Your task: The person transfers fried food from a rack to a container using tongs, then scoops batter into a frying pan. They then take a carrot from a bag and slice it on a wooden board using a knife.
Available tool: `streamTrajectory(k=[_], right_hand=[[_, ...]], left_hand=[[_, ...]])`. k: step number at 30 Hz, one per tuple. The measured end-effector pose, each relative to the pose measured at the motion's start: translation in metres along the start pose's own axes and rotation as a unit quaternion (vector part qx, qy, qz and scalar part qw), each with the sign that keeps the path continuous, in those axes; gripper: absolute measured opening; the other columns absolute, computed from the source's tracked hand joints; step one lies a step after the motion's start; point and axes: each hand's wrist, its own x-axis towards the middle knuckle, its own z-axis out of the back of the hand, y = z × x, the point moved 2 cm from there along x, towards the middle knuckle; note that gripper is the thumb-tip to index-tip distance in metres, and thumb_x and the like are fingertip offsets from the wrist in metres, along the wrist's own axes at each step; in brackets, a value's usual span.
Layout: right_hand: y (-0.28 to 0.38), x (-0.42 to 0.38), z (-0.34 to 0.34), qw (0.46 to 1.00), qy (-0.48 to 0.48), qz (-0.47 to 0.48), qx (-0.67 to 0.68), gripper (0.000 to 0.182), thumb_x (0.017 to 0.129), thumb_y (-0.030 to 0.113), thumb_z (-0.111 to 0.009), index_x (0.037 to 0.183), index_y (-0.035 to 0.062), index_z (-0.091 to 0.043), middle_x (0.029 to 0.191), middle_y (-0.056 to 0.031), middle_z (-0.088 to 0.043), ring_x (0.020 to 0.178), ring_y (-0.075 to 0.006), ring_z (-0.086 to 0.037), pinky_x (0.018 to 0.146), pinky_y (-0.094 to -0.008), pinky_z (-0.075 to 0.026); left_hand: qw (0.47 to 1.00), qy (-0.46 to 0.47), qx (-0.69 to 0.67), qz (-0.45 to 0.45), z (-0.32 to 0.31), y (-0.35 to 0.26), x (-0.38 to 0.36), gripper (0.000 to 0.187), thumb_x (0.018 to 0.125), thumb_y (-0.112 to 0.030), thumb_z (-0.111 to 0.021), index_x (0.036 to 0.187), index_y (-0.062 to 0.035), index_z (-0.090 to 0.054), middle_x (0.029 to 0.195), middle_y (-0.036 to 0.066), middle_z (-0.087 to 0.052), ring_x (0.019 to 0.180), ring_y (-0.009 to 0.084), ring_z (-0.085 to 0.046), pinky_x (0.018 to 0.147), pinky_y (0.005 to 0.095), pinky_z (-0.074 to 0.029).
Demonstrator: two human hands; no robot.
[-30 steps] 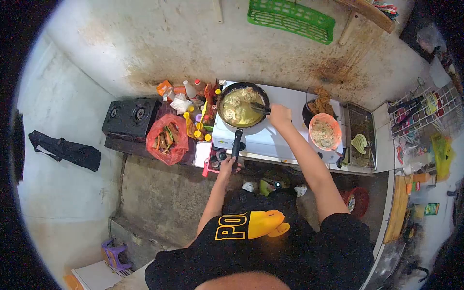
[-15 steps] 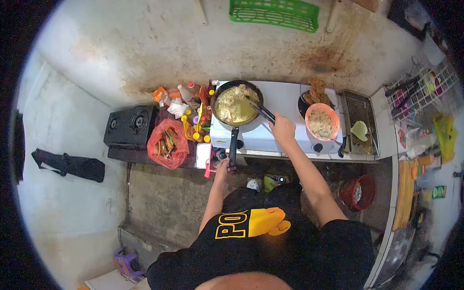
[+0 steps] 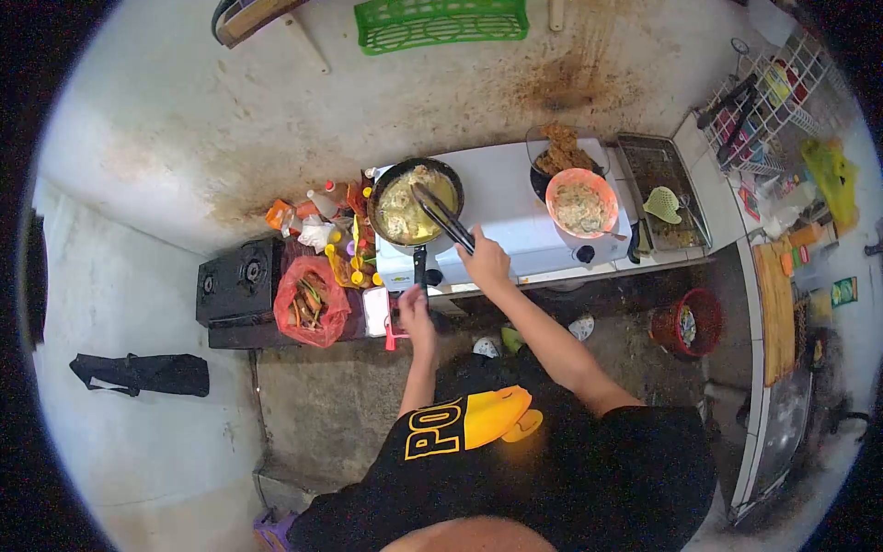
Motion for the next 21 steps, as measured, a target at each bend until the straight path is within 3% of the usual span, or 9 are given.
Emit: streamTrajectory(k=[2,3,7,10,11,14,16,19,21], right_hand=[[-0.003,-0.004,-0.016,0.999,-0.003,-0.024,0.041,0.04,0.084,0.04,-0.063,0.106,0.0078,-0.055,0.083,-0.022,-0.066,0.083,-0.04,-0.065,0.07,-0.0485,-0.049],[-0.007,-0.006,-0.024,0.994,-0.026,-0.022,0.103,0.041,0.084,0.041,-0.064,0.104,0.0065,-0.056,0.082,-0.0228,-0.065,0.082,-0.0396,-0.065,0.07,-0.0472,-0.049],[-0.021,-0.013,-0.052,0.954,-0.061,-0.061,0.286,0.049,0.084,0.044,-0.066,0.1,-0.0013,-0.058,0.079,-0.0204,-0.065,0.075,-0.0298,-0.065,0.069,-0.0399,-0.049],[-0.033,-0.007,-0.056,0.905,0.012,-0.137,0.402,0.049,0.087,0.044,-0.064,0.1,-0.0029,-0.057,0.084,-0.0136,-0.064,0.077,-0.0211,-0.062,0.068,-0.0351,-0.049],[-0.031,-0.009,-0.047,0.85,0.072,-0.158,0.497,0.05,0.088,0.044,-0.062,0.101,-0.0039,-0.056,0.088,-0.0119,-0.063,0.08,-0.0196,-0.06,0.071,-0.0332,-0.047],[-0.052,0.008,-0.063,0.855,0.131,-0.157,0.476,0.051,0.09,0.044,-0.06,0.105,-0.0048,-0.054,0.09,-0.0123,-0.061,0.084,-0.0192,-0.057,0.073,-0.0332,-0.046],[-0.039,-0.003,-0.032,0.855,0.146,-0.175,0.467,0.052,0.09,0.043,-0.06,0.108,-0.0058,-0.054,0.092,-0.012,-0.058,0.086,-0.0194,-0.055,0.073,-0.0349,-0.045],[-0.045,0.003,-0.031,0.86,0.191,-0.187,0.435,0.056,0.091,0.046,-0.057,0.112,-0.0055,-0.054,0.094,-0.0129,-0.058,0.087,-0.0214,-0.055,0.072,-0.0391,-0.045],[-0.052,0.005,-0.018,0.871,0.196,-0.18,0.413,0.055,0.091,0.046,-0.057,0.111,-0.0051,-0.056,0.093,-0.013,-0.059,0.085,-0.0217,-0.056,0.071,-0.0393,-0.046]], left_hand=[[0.971,0.151,-0.073,0.17,-0.027,-0.017,-0.004,0.036,0.096,-0.029,-0.048,0.119,-0.0007,-0.054,0.113,0.011,-0.059,0.098,0.0199,-0.056,0.082,0.0326,-0.044],[0.949,0.198,-0.071,0.235,-0.04,-0.014,-0.006,0.047,0.098,-0.041,-0.04,0.123,-0.0031,-0.052,0.116,0.011,-0.059,0.098,0.0201,-0.057,0.082,0.0317,-0.044],[0.892,0.227,-0.221,0.322,-0.078,-0.003,-0.006,0.051,0.099,-0.044,-0.036,0.13,-0.0054,-0.044,0.12,0.011,-0.057,0.104,0.0244,-0.058,0.089,0.0408,-0.047],[0.897,0.229,-0.202,0.32,-0.084,-0.025,-0.002,0.044,0.1,-0.038,-0.035,0.127,-0.0049,-0.047,0.119,0.01,-0.057,0.111,0.0242,-0.055,0.091,0.0399,-0.045],[0.91,0.203,-0.184,0.312,-0.087,-0.038,-0.005,0.041,0.099,-0.035,-0.041,0.124,-0.0038,-0.049,0.114,0.008,-0.059,0.107,0.0215,-0.056,0.09,0.0361,-0.045],[0.919,0.235,-0.12,0.293,-0.09,-0.036,-0.002,0.042,0.097,-0.035,-0.046,0.122,-0.0023,-0.05,0.111,0.006,-0.059,0.104,0.0186,-0.056,0.089,0.0349,-0.043],[0.923,0.235,-0.103,0.286,-0.095,-0.034,-0.001,0.044,0.095,-0.035,-0.05,0.122,-0.0003,-0.05,0.107,0.007,-0.059,0.098,0.019,-0.057,0.084,0.0345,-0.045],[0.932,0.231,-0.016,0.28,-0.107,-0.036,-0.006,0.045,0.094,-0.035,-0.052,0.117,0.0033,-0.051,0.099,0.01,-0.06,0.079,0.0183,-0.061,0.062,0.0307,-0.048],[0.936,0.231,-0.004,0.266,-0.117,-0.042,-0.009,0.044,0.094,-0.034,-0.053,0.117,0.0038,-0.051,0.098,0.009,-0.06,0.079,0.0167,-0.061,0.06,0.0302,-0.048]])
